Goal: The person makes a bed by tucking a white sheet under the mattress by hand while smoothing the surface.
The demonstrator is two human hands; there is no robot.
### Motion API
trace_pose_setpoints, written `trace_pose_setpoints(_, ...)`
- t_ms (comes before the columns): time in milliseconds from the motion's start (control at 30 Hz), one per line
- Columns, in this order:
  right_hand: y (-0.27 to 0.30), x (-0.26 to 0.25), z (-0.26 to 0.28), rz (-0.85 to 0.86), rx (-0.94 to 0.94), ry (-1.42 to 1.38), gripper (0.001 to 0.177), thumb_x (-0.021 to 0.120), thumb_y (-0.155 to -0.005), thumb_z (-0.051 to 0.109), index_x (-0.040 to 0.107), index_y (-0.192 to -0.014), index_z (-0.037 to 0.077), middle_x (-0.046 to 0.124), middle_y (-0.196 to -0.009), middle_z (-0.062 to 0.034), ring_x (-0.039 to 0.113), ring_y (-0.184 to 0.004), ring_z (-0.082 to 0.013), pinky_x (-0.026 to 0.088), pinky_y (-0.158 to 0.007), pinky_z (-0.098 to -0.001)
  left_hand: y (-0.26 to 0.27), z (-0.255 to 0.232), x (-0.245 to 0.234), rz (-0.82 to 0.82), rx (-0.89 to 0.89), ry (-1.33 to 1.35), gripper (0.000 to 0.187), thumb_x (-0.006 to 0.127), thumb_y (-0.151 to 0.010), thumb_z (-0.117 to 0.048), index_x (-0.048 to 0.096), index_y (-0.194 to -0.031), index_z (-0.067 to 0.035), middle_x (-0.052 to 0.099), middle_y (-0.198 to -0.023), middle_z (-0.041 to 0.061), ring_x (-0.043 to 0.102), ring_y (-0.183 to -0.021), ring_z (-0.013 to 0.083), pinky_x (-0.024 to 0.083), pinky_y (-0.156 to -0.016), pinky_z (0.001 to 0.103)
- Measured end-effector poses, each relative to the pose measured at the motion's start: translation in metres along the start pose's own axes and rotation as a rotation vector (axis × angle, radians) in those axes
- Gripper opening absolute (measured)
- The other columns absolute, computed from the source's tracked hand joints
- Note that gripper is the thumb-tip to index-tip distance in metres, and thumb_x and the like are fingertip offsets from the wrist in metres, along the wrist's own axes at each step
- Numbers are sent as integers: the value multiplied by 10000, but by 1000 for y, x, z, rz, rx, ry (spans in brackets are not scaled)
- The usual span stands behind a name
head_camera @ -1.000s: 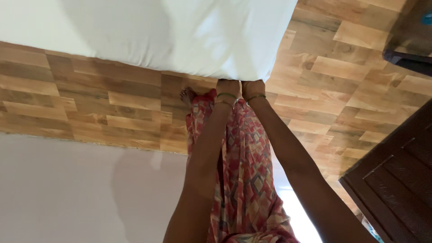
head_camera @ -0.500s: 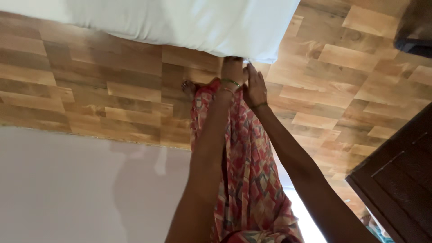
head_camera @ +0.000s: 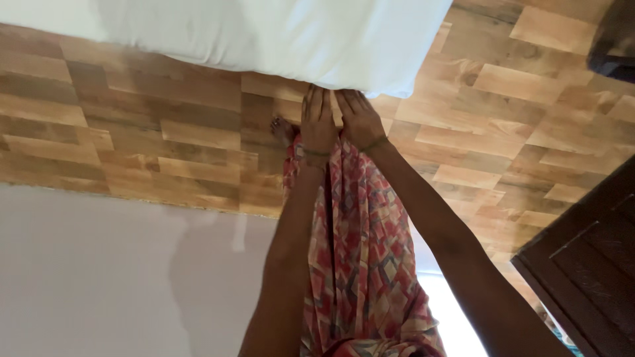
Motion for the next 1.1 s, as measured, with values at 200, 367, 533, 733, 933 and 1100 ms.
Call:
trace_pose_setpoints(200, -16, 57, -11, 18, 149, 195, 398, 634, -896, 88, 641, -1274, -37, 654, -1261, -230, 598, -1221, -396, 460, -1096, -501, -37, 49, 31, 439, 108, -262, 293, 621, -906, -156, 718, -1152, -29, 655, -1249, 179, 605, -1196, 352, 443, -1126, 484)
trace_pose_setpoints(367, -34, 65, -23, 430, 443, 192, 304, 632, -945, 171, 713, -1201, 28, 704, -1190, -207, 654, -1111, -387, 534, -942, -508, -42, 48, 54, 806, -36, -473, 226, 596, -951, -202, 774, -1052, -106, 769, -1081, 130, 728, -1021, 285, 544, -954, 441)
trace_pose_setpoints(533, -39, 65, -29, 508, 433, 235, 369, 659, -871, 223, 707, -1187, 36, 717, -1168, -213, 670, -1106, -384, 545, -920, -508, -50, 55, 69, 887, -155, -462, 209, 616, -896, -214, 793, -1003, -185, 775, -1078, 81, 741, -1016, 267, 581, -865, 446)
trace_pose_setpoints(733, -35, 75, -43, 467, 280, 307, 571, 679, -839, 295, 587, -1330, 18, 688, -1247, -215, 635, -1168, -378, 482, -1011, -494, -54, 51, 56, 814, -77, -429, 335, 675, -824, -264, 749, -1113, -111, 726, -1157, 125, 678, -1096, 301, 527, -950, 458)
trace_pose_setpoints(933, -37, 50, -18, 323, 295, 106, 618, 639, -926, 285, 521, -1431, -52, 668, -1246, -245, 612, -1204, -379, 462, -1067, -482, -42, 64, 41, 411, 117, -302, 421, 669, -870, -207, 689, -1239, -5, 668, -1271, 195, 595, -1241, 371, 414, -1163, 503)
trace_pose_setpoints(1100, 1, 29, 6, -36, 201, 196, 637, 679, -915, 225, 501, -1456, -59, 545, -1466, -276, 471, -1402, -399, 324, -1211, -503, -18, 57, 53, 284, 92, -385, 471, 639, -936, -109, 599, -1375, 59, 561, -1439, 264, 534, -1364, 422, 396, -1200, 499)
Point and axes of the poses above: each hand's wrist, its own y-axis away from the middle knuckle, its own x-axis out of the palm, z = x × y, the point moved 2 cm from there along -y, towards the middle knuckle
